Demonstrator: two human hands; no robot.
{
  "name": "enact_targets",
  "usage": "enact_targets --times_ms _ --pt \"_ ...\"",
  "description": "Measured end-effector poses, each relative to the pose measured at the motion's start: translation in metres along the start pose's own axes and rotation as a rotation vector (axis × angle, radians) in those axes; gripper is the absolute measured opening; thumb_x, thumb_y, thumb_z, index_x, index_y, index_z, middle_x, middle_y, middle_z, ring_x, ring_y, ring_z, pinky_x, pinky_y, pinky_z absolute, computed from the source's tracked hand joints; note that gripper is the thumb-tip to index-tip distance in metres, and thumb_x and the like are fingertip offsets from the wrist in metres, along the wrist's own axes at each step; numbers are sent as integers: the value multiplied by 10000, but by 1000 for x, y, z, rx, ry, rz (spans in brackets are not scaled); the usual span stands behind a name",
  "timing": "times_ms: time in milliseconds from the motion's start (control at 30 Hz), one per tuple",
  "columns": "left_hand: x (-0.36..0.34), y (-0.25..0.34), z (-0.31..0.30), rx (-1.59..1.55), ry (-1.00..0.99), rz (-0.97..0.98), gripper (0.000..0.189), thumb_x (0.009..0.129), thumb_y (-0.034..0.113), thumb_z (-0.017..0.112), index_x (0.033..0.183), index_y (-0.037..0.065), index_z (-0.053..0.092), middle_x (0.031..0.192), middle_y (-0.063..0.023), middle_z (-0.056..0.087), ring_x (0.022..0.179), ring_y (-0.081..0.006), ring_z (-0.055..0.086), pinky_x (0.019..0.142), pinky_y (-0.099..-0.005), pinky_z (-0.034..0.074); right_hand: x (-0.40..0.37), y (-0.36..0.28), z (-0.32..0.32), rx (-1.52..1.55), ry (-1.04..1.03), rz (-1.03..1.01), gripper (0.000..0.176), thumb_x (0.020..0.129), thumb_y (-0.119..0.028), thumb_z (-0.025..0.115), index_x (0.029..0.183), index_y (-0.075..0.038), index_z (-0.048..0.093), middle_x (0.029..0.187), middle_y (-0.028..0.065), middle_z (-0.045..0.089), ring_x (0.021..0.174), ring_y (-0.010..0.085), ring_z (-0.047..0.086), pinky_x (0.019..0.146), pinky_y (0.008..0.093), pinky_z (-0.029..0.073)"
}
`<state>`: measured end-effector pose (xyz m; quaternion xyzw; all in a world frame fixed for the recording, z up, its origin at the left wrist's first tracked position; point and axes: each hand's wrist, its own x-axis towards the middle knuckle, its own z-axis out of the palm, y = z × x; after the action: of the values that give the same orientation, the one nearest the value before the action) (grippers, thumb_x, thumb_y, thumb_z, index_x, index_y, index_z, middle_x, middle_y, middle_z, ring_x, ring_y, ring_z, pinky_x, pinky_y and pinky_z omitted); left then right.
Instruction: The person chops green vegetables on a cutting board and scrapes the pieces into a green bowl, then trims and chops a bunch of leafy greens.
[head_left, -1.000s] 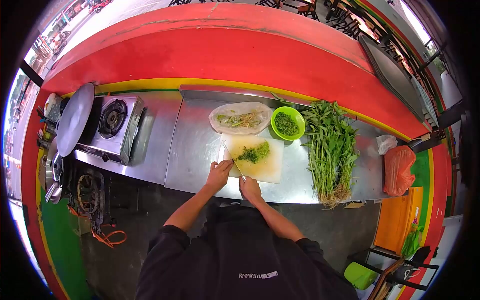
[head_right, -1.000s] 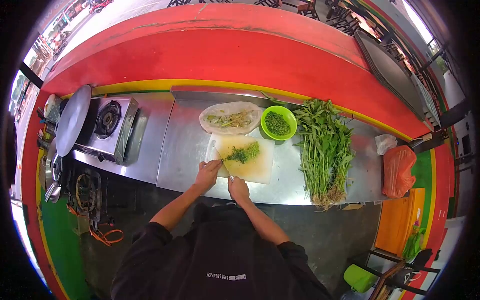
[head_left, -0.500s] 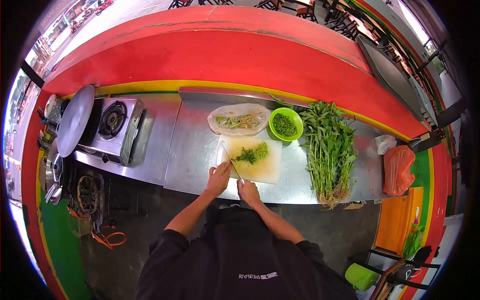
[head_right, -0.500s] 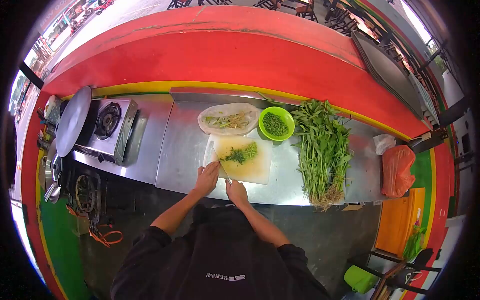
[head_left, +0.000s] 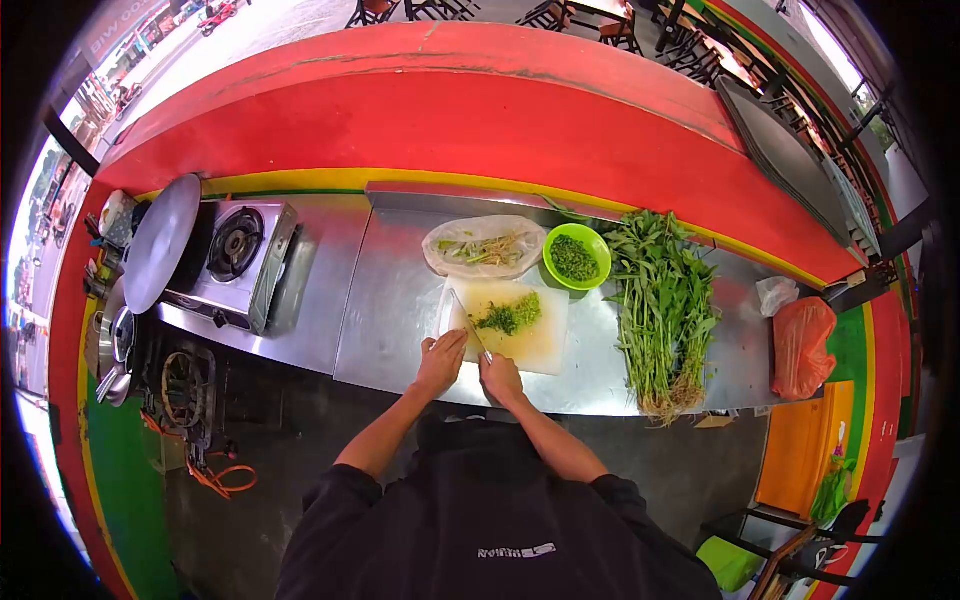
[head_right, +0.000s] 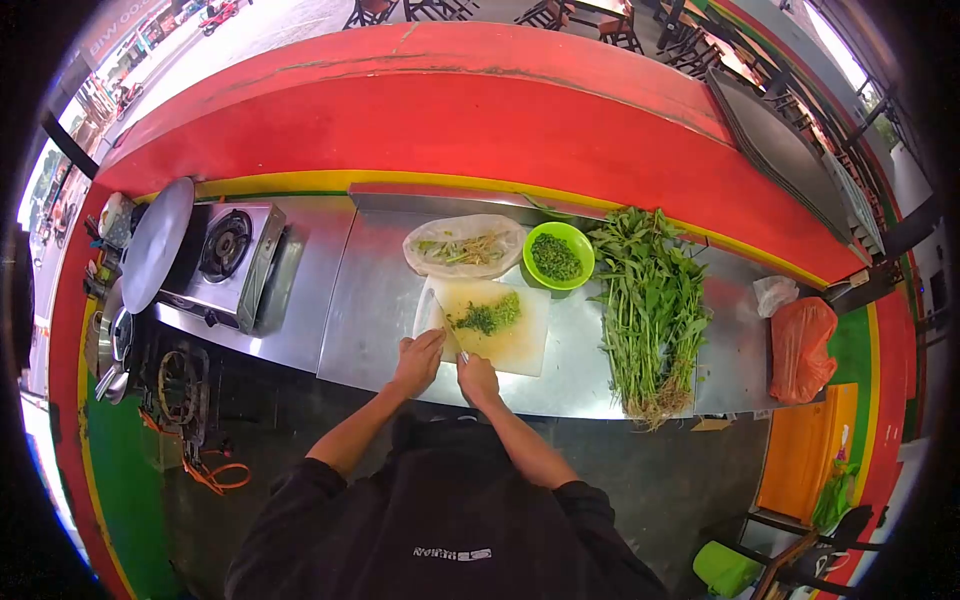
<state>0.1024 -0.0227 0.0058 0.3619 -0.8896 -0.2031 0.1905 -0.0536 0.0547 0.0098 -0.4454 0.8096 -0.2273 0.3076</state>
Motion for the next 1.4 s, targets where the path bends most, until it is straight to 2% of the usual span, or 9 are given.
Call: enact_targets --times_ms 33,133,267,433,533,833,1067,1267,1400 --pt "2 2 -1 -73 60 -13 332 963 135 587 1278 54 657 1336 -75 639 1242 -213 576 971 -444 360 -2 4 -2 17 1 5 483 993 -408 536 893 26 722 845 323 691 833 513 683 773 571 542" --pt "8 1 -4 -189 82 -59 293 954 124 607 1228 65 693 1255 -81 689 1196 -226 609 970 -439 360 -9 13 -6 58 -14 5 505 991 -423 541 868 34 718 823 329 683 828 523 677 779 583 534" --pt "14 -3 0 -184 150 -90 275 928 129 666 1198 94 708 1230 -49 704 1149 -187 624 967 -405 357 -21 11 -14 79 -57 65 514 989 -427 541 869 43 712 821 340 674 839 523 675 788 578 528" --pt "20 -2 6 -203 218 -162 232 882 122 724 1107 65 740 1193 -64 719 1129 -225 636 945 -393 395 -25 23 -3 83 -53 2 513 991 -430 536 890 41 713 822 340 675 838 513 680 803 566 527" --pt "20 -2 7 -129 261 -138 243 874 152 738 1105 76 741 1185 -49 712 1121 -226 625 931 -392 407 -28 22 -8 61 -66 32 522 988 -431 542 883 52 710 824 340 677 845 512 680 800 566 528" --pt "22 -6 14 -28 262 -155 167 899 189 708 1033 107 766 978 -10 660 961 -213 601 845 -404 405 -31 24 -6 42 -92 43 558 987 -443 551 861 78 705 823 356 673 841 530 675 807 564 532" --pt "21 -10 20 -20 303 -139 140 905 176 692 1005 112 766 962 0 652 938 -208 602 829 -394 399 -31 21 -2 -1 -85 20 551 989 -439 551 864 76 702 820 352 676 817 530 677 787 570 537" --pt "19 -11 15 82 215 -52 138 915 153 671 1014 113 759 951 -3 645 928 -201 600 826 -386 395 -23 17 4 -82 -20 -19 546 990 -438 550 858 70 704 813 342 680 786 515 686 751 575 551" --pt "20 -12 15 24 277 -69 126 898 162 696 994 145 777 938 26 647 909 -177 605 828 -392 387 -14 9 2 -36 -31 2 546 990 -442 546 889 68 713 833 348 681 808 520 683 769 571 550"
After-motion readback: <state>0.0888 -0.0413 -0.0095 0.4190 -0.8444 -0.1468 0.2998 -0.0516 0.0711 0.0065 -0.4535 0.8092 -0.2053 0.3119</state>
